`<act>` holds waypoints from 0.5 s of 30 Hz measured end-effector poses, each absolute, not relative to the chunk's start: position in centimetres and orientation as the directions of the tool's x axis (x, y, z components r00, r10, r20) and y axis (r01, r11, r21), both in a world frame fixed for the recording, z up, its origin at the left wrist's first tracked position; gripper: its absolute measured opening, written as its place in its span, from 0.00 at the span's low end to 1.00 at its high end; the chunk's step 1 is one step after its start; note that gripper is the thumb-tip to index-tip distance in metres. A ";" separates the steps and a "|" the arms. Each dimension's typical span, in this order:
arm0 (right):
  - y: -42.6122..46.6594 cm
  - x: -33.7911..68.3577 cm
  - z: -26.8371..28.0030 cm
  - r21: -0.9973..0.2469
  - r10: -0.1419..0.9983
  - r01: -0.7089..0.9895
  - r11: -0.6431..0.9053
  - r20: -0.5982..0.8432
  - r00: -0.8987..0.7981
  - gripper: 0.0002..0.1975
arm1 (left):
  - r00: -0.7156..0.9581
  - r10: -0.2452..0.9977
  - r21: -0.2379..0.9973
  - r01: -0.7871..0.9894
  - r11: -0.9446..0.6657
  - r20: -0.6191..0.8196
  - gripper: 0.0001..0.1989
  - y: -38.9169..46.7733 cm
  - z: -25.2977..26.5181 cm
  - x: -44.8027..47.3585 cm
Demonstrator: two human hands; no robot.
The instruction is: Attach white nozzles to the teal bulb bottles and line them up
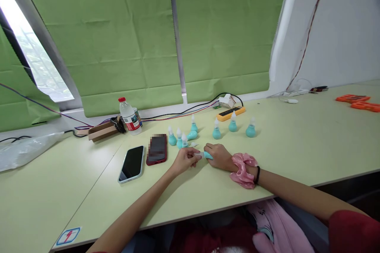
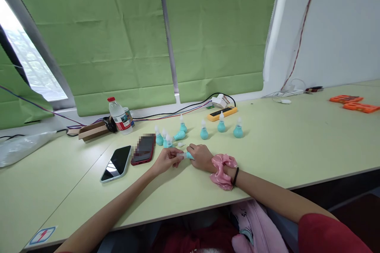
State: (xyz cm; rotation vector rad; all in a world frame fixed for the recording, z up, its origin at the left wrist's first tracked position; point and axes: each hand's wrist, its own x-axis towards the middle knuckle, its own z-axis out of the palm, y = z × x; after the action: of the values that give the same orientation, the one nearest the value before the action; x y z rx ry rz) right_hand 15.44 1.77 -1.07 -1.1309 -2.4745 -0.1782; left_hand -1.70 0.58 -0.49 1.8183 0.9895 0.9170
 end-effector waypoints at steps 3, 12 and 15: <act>1.9 15.6 -0.9 -0.205 0.701 0.687 0.697 0.396 -0.594 0.02 | 0.397 0.880 0.859 0.319 -0.401 0.263 0.15 0.0 -0.7 -1.4; 3.4 17.3 0.3 -0.682 0.623 0.474 0.557 -0.034 -0.782 0.06 | 0.545 0.724 0.554 0.477 -0.683 0.424 0.14 -0.8 -0.6 -1.2; 3.5 17.6 0.7 -0.798 0.553 0.455 0.395 -0.189 -0.811 0.08 | 0.579 0.664 0.465 0.477 -0.746 0.472 0.14 -1.1 -0.5 -0.9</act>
State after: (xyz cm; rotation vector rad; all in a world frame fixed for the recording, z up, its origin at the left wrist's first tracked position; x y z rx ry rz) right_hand 17.59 3.49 0.65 -0.9192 -2.5334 1.3957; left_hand -0.88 -1.07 -0.47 2.5258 0.9378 0.9310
